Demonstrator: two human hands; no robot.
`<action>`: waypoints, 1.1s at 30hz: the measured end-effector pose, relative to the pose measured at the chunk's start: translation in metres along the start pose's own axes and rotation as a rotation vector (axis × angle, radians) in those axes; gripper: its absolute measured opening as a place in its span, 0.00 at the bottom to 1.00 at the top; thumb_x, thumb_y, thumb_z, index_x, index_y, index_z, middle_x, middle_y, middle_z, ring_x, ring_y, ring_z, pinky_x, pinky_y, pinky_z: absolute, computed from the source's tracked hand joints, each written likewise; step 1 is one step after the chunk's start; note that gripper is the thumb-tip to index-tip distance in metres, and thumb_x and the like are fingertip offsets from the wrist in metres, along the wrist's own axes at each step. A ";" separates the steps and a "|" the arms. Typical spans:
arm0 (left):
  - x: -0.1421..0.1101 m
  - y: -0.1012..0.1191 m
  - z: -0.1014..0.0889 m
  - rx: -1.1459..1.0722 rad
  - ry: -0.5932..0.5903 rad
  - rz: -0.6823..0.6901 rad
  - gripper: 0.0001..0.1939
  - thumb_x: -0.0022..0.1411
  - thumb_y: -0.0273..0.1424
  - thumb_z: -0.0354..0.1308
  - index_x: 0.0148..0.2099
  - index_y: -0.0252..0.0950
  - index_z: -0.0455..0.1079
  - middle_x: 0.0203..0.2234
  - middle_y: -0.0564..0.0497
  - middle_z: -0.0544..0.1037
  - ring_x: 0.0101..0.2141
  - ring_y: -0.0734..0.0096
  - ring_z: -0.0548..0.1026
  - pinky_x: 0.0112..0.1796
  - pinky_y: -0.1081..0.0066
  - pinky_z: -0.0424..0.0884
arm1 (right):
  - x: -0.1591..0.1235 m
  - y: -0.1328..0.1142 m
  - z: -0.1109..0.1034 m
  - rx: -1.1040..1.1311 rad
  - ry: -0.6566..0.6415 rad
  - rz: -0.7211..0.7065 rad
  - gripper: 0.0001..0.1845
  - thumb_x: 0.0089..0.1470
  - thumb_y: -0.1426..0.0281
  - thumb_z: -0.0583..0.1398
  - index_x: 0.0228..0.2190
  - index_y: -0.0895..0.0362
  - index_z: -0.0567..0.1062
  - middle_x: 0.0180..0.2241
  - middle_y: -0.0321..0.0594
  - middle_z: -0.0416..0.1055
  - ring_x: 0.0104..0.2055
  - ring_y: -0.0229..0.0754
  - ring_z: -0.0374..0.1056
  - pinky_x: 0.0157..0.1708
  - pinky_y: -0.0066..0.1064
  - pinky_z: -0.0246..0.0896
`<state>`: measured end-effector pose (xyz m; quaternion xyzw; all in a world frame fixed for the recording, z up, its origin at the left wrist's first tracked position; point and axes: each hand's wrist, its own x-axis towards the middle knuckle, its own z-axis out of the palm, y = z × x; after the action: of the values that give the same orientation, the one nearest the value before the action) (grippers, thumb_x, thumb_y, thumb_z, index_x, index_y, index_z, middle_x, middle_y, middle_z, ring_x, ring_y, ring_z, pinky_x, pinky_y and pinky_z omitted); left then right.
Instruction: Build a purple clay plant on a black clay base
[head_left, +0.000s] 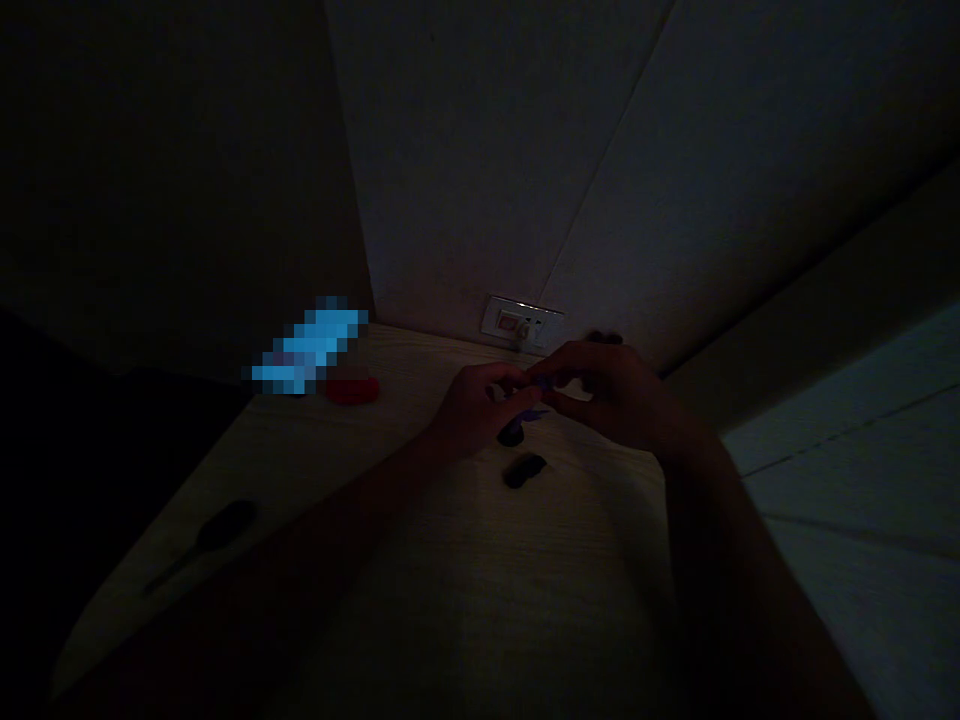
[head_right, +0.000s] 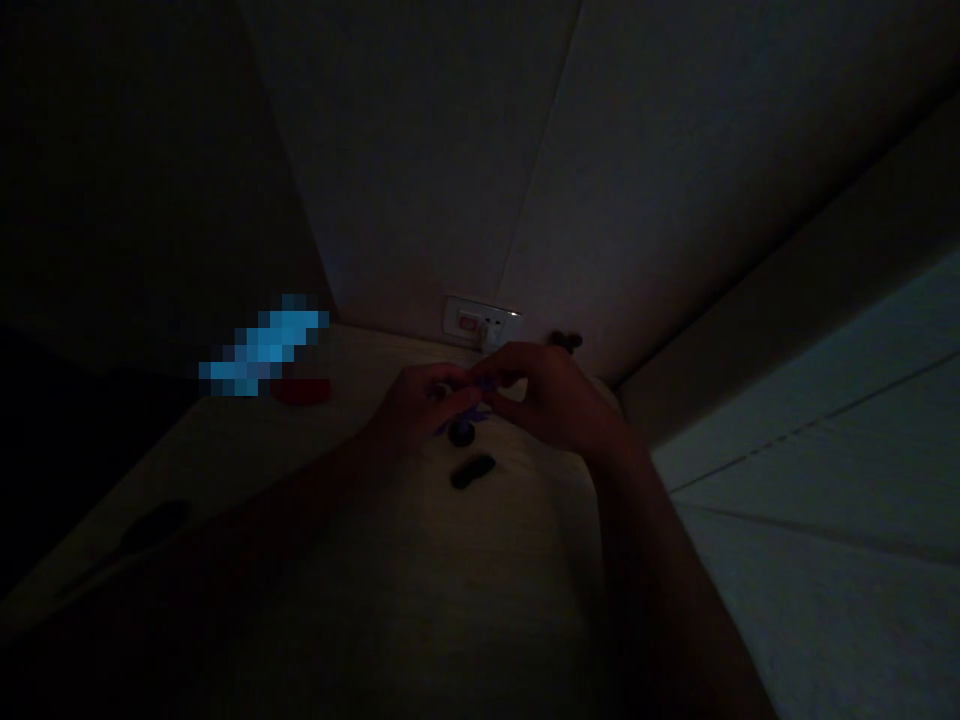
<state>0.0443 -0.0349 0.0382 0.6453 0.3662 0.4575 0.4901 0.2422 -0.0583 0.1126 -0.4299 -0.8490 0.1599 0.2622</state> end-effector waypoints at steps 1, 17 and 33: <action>0.000 0.000 0.000 0.001 0.001 -0.001 0.07 0.58 0.35 0.68 0.35 0.36 0.81 0.30 0.50 0.83 0.28 0.72 0.75 0.30 0.71 0.68 | 0.000 0.000 0.000 0.004 0.004 -0.005 0.10 0.58 0.69 0.68 0.43 0.53 0.84 0.39 0.41 0.84 0.36 0.42 0.76 0.37 0.33 0.72; -0.001 0.000 0.000 0.020 -0.005 -0.005 0.08 0.58 0.36 0.68 0.35 0.36 0.81 0.30 0.49 0.83 0.28 0.72 0.74 0.29 0.71 0.67 | 0.000 -0.002 -0.001 0.008 -0.009 -0.001 0.09 0.59 0.69 0.68 0.42 0.54 0.84 0.39 0.41 0.83 0.37 0.43 0.77 0.38 0.34 0.72; -0.001 0.001 0.000 0.018 -0.006 -0.011 0.08 0.58 0.36 0.68 0.37 0.36 0.82 0.31 0.49 0.84 0.28 0.72 0.75 0.29 0.71 0.69 | 0.001 -0.003 -0.001 0.008 -0.004 0.027 0.08 0.58 0.68 0.68 0.41 0.54 0.84 0.38 0.42 0.84 0.36 0.43 0.77 0.37 0.34 0.73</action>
<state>0.0440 -0.0361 0.0390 0.6489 0.3725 0.4494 0.4880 0.2401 -0.0595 0.1155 -0.4399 -0.8431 0.1676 0.2599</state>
